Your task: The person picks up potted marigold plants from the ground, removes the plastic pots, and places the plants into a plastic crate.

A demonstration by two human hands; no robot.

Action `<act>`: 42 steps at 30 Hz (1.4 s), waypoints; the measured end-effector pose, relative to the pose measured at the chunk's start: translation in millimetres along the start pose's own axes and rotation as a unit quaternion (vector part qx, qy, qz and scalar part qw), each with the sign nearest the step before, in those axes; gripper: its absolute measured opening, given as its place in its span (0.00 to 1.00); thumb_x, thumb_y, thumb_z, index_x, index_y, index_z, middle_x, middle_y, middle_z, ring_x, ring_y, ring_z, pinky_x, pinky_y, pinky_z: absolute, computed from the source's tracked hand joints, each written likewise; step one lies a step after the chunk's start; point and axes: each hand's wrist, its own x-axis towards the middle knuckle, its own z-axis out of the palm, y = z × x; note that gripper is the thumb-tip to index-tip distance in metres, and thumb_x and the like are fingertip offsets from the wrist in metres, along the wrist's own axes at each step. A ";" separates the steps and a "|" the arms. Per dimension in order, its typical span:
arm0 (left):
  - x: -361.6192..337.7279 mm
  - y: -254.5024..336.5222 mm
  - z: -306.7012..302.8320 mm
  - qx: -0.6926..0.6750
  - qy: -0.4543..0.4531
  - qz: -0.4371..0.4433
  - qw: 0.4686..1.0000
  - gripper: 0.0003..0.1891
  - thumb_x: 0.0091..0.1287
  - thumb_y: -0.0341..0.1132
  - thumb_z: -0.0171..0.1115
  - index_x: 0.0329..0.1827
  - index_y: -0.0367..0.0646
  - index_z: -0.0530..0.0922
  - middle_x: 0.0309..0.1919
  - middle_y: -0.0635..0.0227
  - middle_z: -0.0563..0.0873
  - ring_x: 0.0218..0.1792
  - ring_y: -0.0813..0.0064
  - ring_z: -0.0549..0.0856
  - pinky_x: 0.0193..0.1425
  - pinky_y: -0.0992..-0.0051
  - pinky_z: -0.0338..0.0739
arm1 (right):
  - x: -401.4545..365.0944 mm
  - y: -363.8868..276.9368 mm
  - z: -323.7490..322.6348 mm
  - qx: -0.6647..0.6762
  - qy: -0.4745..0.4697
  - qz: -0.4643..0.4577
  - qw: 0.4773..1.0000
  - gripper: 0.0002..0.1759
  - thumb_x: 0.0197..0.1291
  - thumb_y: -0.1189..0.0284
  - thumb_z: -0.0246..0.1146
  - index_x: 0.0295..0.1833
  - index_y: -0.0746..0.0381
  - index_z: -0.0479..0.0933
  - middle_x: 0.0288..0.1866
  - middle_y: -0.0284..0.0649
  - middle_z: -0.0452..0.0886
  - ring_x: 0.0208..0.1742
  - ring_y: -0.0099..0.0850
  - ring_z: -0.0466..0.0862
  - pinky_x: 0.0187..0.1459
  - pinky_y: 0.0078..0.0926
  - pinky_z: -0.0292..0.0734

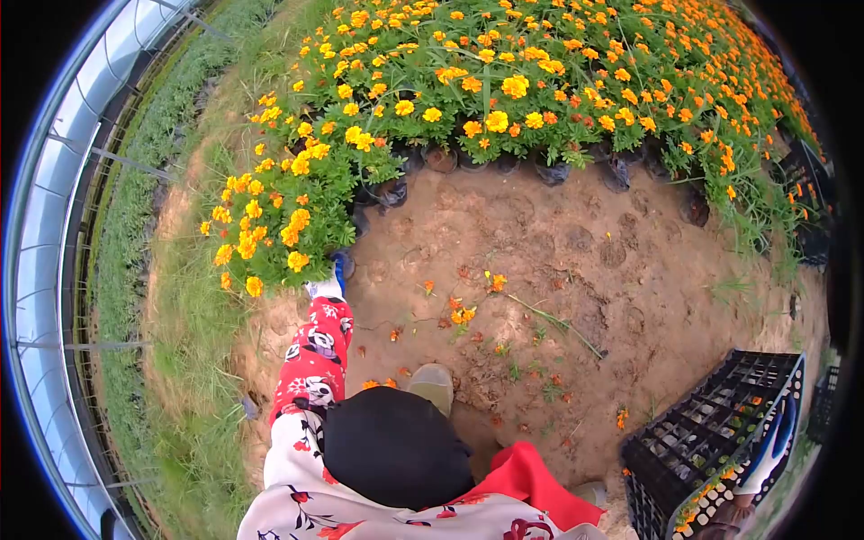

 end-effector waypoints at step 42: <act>-145.4 400.4 -19.7 0.004 -0.570 0.498 0.654 0.21 0.66 0.45 0.50 0.58 0.44 0.69 0.50 0.55 0.77 0.48 0.58 0.78 0.49 0.60 0.73 | -8.5 -132.1 145.7 0.005 -0.254 -0.232 0.939 0.19 0.46 0.57 0.70 0.35 0.60 0.76 0.27 0.40 0.78 0.31 0.40 0.79 0.34 0.33 0.73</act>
